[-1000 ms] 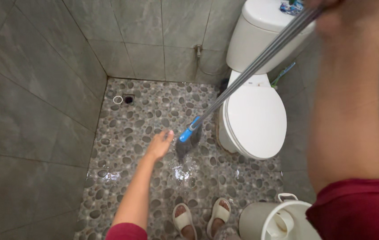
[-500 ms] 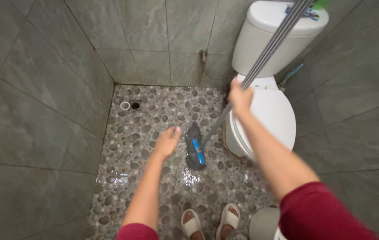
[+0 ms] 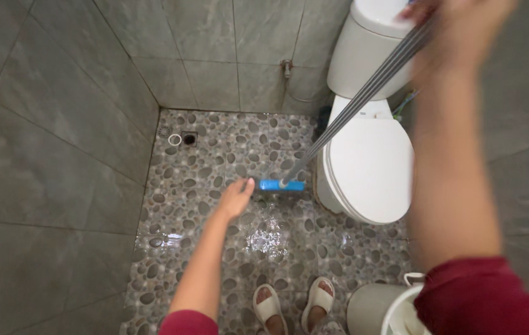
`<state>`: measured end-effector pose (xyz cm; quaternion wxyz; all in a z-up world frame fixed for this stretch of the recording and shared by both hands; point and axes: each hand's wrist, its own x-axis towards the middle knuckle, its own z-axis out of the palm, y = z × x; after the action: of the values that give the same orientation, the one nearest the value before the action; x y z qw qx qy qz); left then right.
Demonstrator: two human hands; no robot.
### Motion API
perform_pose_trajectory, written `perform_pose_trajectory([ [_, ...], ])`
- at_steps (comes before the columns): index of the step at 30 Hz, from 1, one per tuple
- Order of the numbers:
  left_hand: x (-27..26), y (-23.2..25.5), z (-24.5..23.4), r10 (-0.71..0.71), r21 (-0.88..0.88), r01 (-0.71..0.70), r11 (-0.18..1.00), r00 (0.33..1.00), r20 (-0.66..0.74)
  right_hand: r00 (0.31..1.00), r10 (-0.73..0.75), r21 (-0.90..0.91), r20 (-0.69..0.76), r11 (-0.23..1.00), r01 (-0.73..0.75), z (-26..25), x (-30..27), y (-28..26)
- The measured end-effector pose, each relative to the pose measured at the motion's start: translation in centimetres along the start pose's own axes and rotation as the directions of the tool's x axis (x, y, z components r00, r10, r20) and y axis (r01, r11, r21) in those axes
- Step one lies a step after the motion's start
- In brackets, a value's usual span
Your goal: The person cleans the bathroom floor using a squeegee and a mop, removes and replaces a floor drain cover, washes their hands under a faucet, and opens the bathroom door.
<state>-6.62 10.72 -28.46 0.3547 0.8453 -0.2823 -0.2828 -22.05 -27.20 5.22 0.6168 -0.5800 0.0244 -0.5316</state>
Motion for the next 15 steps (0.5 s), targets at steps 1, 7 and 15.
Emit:
perform_pose_trajectory([
  [1, 0.0, -0.2, 0.1, -0.047, 0.025, 0.046, 0.999, 0.999, 0.022, 0.988, -0.045, -0.152, -0.147, 0.988, 0.023, 0.9, -2.9, 2.9],
  [7, -1.1, -1.6, 0.2, -0.103, 0.029, 0.102, 0.994, 0.995, 0.014, 0.955, 0.23, -0.776, -0.19, 0.56, -0.289, 1.8, -21.2, 19.8],
  [15, -1.5, -1.1, -1.4, -0.192, -0.021, 0.193, 0.981, 0.98, 0.058, 0.865, 0.371, -0.267, -0.337, 0.844, -0.466, 5.7, -6.0, 5.8],
])
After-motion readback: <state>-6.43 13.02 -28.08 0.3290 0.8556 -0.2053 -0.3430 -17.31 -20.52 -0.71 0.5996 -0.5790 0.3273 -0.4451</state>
